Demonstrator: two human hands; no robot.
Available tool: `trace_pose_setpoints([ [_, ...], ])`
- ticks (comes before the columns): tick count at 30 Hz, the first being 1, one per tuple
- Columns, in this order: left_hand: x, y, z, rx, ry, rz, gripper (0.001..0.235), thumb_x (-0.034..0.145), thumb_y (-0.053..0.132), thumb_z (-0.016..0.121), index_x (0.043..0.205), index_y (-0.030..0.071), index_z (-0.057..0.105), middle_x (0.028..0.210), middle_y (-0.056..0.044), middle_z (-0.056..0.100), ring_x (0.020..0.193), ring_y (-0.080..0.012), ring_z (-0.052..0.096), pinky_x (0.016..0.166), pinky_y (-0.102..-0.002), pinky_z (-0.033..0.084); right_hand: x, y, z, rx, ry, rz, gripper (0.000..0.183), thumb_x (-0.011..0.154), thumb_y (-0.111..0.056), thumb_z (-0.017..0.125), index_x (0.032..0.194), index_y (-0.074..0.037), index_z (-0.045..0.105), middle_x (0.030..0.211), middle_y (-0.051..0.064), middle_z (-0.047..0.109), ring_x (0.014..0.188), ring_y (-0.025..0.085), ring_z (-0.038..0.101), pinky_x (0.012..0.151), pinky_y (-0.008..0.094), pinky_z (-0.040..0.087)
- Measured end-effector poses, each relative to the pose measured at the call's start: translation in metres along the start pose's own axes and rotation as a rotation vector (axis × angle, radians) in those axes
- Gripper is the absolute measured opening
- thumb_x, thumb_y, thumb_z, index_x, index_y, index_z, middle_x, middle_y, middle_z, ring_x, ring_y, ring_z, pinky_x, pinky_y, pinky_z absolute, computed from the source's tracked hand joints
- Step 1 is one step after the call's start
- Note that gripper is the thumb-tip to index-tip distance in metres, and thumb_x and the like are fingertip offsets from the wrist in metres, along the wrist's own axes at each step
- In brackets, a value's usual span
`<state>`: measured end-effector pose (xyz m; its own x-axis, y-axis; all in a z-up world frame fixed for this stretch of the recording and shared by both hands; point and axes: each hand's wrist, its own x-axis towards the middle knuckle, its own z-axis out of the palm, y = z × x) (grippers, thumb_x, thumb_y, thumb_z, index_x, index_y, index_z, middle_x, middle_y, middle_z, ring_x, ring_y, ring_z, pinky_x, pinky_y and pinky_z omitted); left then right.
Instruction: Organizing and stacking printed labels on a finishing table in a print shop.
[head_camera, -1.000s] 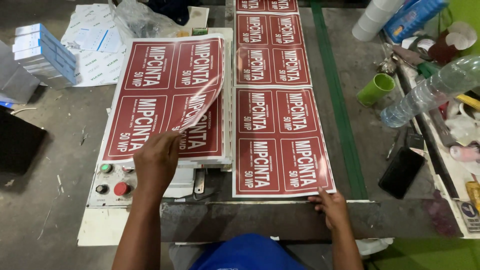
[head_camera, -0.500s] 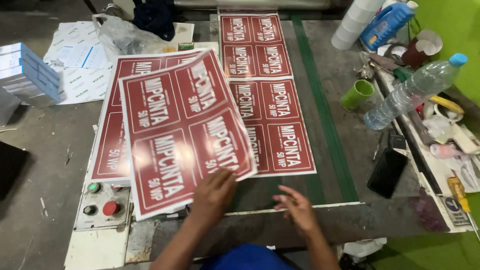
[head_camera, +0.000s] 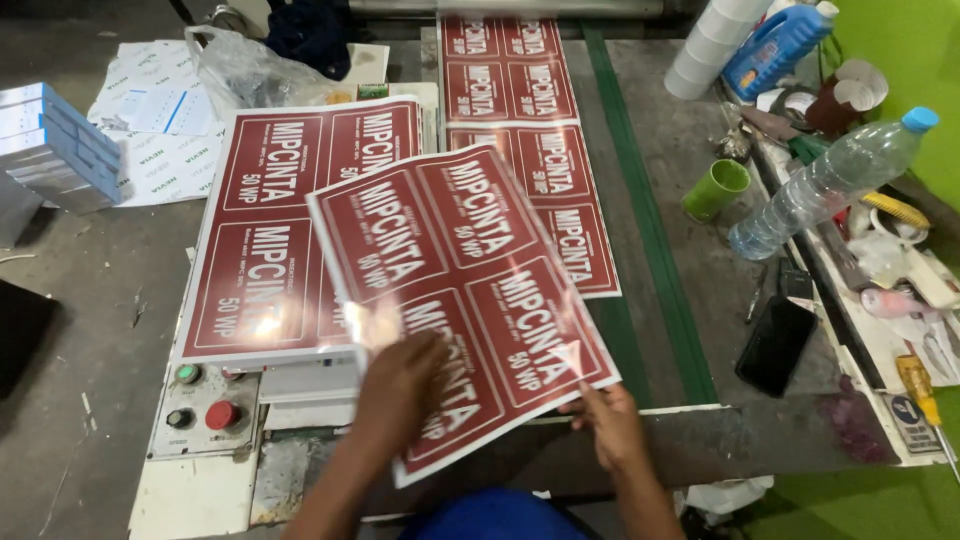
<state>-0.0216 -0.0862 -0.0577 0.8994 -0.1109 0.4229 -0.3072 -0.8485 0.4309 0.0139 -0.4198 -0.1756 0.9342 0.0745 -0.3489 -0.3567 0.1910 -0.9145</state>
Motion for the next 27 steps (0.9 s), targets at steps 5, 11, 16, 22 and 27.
trace_pose_setpoints([
  [5,0.014,-0.038,-0.048,0.146,-0.102,-0.071,0.041,0.088,0.038,0.074,0.122,0.015,0.072,0.136,-0.009,0.068,0.125,-0.0293,0.063,0.105,-0.049,0.049,0.0,0.039,-0.075,0.035,0.119,-0.023,0.028,0.098,-0.018,0.065,0.12,-0.002,0.065,0.098,0.012,0.076,0.073,0.019,0.073,0.052,0.031,0.051],
  [11,0.016,-0.057,-0.067,0.249,-0.177,-0.062,0.043,0.082,0.036,0.074,0.116,0.009,0.071,0.137,-0.011,0.065,0.133,-0.0312,0.054,0.106,-0.05,0.044,-0.017,0.04,-0.118,-0.04,0.276,0.062,0.028,0.1,-0.018,0.063,0.124,-0.003,0.064,0.102,0.011,0.075,0.077,0.02,0.072,0.054,0.031,0.049],
  [16,0.021,-0.061,-0.074,0.222,-0.183,-0.039,0.025,0.09,0.027,0.071,0.106,0.009,0.075,0.124,-0.008,0.073,0.12,-0.0272,0.066,0.099,-0.046,0.05,-0.029,0.047,-0.142,-0.057,0.321,0.1,0.03,0.1,-0.017,0.062,0.127,-0.004,0.063,0.104,0.013,0.075,0.081,0.022,0.073,0.055,0.031,0.049],
  [22,0.023,-0.059,-0.082,0.228,-0.012,-0.058,0.015,0.094,0.02,0.069,0.101,0.009,0.078,0.102,-0.009,0.08,0.089,-0.0256,0.076,0.076,-0.042,0.06,-0.048,0.041,-0.133,-0.104,0.363,0.179,0.031,0.1,-0.017,0.062,0.127,-0.001,0.064,0.104,0.016,0.075,0.08,0.024,0.073,0.054,0.032,0.05],
  [27,0.014,-0.037,-0.069,0.251,0.267,0.007,0.014,0.103,0.02,0.07,0.101,0.009,0.078,0.098,-0.013,0.08,0.081,-0.0218,0.078,0.056,-0.034,0.06,-0.049,0.048,-0.127,-0.084,0.331,0.204,0.031,0.1,-0.019,0.064,0.123,0.002,0.065,0.1,0.018,0.075,0.08,0.023,0.073,0.054,0.032,0.05],
])
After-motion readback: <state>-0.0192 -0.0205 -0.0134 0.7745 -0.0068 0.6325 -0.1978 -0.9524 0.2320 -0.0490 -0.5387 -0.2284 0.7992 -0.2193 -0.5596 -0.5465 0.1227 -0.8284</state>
